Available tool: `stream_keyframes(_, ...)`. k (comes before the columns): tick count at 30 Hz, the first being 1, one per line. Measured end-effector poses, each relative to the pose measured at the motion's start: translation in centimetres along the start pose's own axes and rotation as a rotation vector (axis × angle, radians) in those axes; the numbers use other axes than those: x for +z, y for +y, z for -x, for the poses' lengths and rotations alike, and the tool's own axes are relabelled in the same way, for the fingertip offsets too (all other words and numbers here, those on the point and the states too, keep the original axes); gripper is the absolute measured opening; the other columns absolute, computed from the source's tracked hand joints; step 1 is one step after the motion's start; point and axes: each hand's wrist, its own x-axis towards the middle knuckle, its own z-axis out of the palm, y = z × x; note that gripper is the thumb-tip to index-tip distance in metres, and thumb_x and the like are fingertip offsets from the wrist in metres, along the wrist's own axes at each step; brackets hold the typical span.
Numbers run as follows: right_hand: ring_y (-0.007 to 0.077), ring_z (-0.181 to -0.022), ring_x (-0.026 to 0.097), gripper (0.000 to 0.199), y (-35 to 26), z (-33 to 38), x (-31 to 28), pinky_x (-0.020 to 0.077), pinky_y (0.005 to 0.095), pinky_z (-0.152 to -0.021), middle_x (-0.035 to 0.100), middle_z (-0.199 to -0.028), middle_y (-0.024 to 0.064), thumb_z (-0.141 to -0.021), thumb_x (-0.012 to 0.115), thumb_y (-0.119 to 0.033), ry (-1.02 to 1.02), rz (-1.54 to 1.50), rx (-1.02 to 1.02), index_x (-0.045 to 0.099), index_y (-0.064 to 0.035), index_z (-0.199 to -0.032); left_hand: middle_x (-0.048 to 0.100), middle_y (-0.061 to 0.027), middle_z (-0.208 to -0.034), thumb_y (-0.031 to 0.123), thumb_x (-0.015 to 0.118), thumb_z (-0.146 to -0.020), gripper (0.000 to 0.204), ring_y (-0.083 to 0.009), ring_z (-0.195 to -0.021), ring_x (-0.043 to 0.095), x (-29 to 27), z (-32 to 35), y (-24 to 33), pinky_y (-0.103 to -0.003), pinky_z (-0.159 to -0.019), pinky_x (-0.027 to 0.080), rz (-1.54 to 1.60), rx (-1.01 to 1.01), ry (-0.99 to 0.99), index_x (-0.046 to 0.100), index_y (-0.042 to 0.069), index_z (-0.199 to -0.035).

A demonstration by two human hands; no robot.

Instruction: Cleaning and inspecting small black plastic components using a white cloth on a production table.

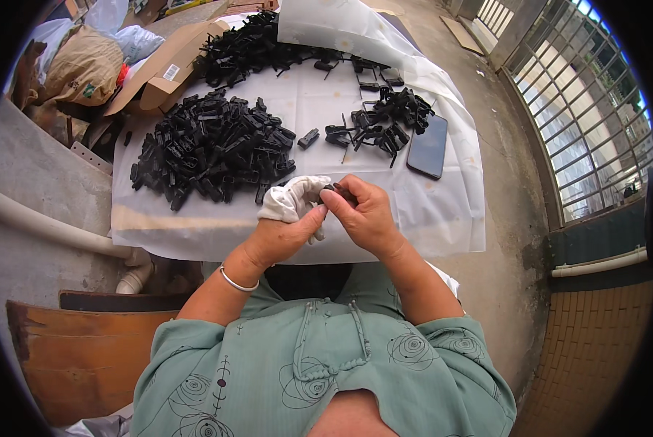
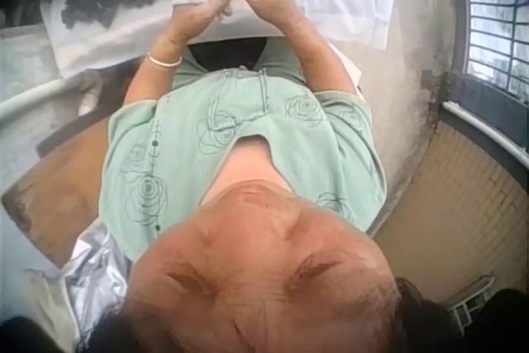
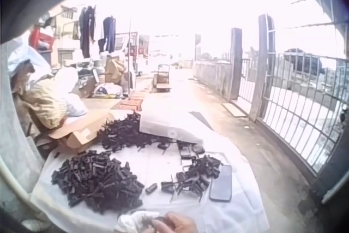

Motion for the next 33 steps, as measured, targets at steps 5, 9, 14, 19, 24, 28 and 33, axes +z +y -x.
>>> stream_keyframes(5, 0.0145, -0.051, 0.040, 0.020, -0.5, 0.4, -0.8, 0.0363, 0.0268, -0.049, 0.047, -0.058, 0.0049, -0.090, 0.054, -0.016, -0.087, 0.002, -0.077, 0.055, -0.0004, -0.077, 0.057, -0.0084, -0.090, 0.001, 0.053, -0.083, 0.026, -0.0102, -0.066, 0.055, 0.4, -0.1, 0.4, -0.025, -0.059, 0.049, -0.203, -0.033, 0.157, 0.052, -0.004, -0.109)
stream_keyframes(9, 0.0143, -0.054, 0.041, 0.022, -0.2, 0.6, -0.3, 0.0374, 0.0273, -0.052, 0.048, -0.059, 0.0048, -0.092, 0.050, -0.015, -0.146, 0.088, -0.087, 0.053, -0.0003, -0.075, 0.059, -0.0111, -0.090, 0.001, 0.055, -0.080, 0.026, -0.0163, -0.072, 0.058, 0.8, -0.1, -0.9, -0.028, -0.065, 0.049, -0.407, 0.181, 0.185, 0.054, -0.005, -0.106)
stream_keyframes(14, 0.0089, -0.057, 0.040, 0.023, 2.1, 1.1, 1.4, 0.0377, 0.0256, -0.054, 0.048, -0.061, 0.0000, -0.092, 0.049, -0.015, -0.073, -0.137, 0.113, 0.053, -0.0008, -0.074, 0.059, -0.0175, -0.094, -0.001, 0.055, -0.077, 0.027, -0.0270, -0.081, 0.060, 0.7, -0.3, -1.5, -0.031, -0.074, 0.048, -0.848, 0.443, 0.203, 0.054, -0.004, -0.104)
stream_keyframes(19, 0.0078, -0.057, 0.041, 0.016, 0.3, 0.8, 0.5, 0.0372, 0.0246, -0.053, 0.048, -0.060, -0.0007, -0.089, 0.053, -0.013, -0.020, -0.148, -0.031, 0.058, -0.0003, -0.081, 0.056, -0.0111, -0.091, 0.002, 0.053, -0.082, 0.031, -0.0197, -0.082, 0.056, 0.5, -0.5, -1.9, -0.029, -0.076, 0.047, -0.507, 0.412, 0.221, 0.048, -0.001, -0.113)
stream_keyframes(24, 0.0108, -0.052, 0.041, 0.015, 1.7, 0.8, -0.9, 0.0370, 0.0256, -0.050, 0.049, -0.060, 0.0043, -0.080, 0.063, -0.010, -0.160, 0.156, -0.034, 0.063, -0.0017, -0.093, 0.052, -0.0042, -0.088, 0.004, 0.045, -0.089, 0.033, -0.0059, -0.069, 0.046, -0.4, -0.7, 0.7, -0.021, -0.059, 0.044, -0.063, 0.034, 0.164, 0.039, 0.002, -0.122)
stream_keyframes(28, 0.0102, -0.053, 0.043, 0.014, 1.5, 0.7, -1.2, 0.0376, 0.0248, -0.050, 0.052, -0.063, 0.0035, -0.079, 0.064, -0.008, -0.037, 0.086, -0.239, 0.062, -0.0015, -0.091, 0.051, -0.0011, -0.087, 0.006, 0.041, -0.090, 0.035, -0.0027, -0.058, 0.040, 0.4, -0.4, 0.2, -0.016, -0.048, 0.034, -0.199, 0.054, 0.189, 0.037, 0.006, -0.125)
stream_keyframes(33, 0.0107, -0.054, 0.047, 0.008, -0.4, 0.6, -2.1, 0.0387, 0.0245, -0.050, 0.056, -0.067, 0.0045, -0.079, 0.064, -0.006, -0.086, 0.108, -0.123, 0.063, -0.0016, -0.086, 0.050, -0.0036, -0.085, 0.001, 0.038, -0.085, 0.040, -0.0039, -0.054, 0.040, 0.7, 0.1, 0.9, -0.018, -0.048, 0.036, 0.014, -0.081, 0.092, 0.037, 0.006, -0.125)
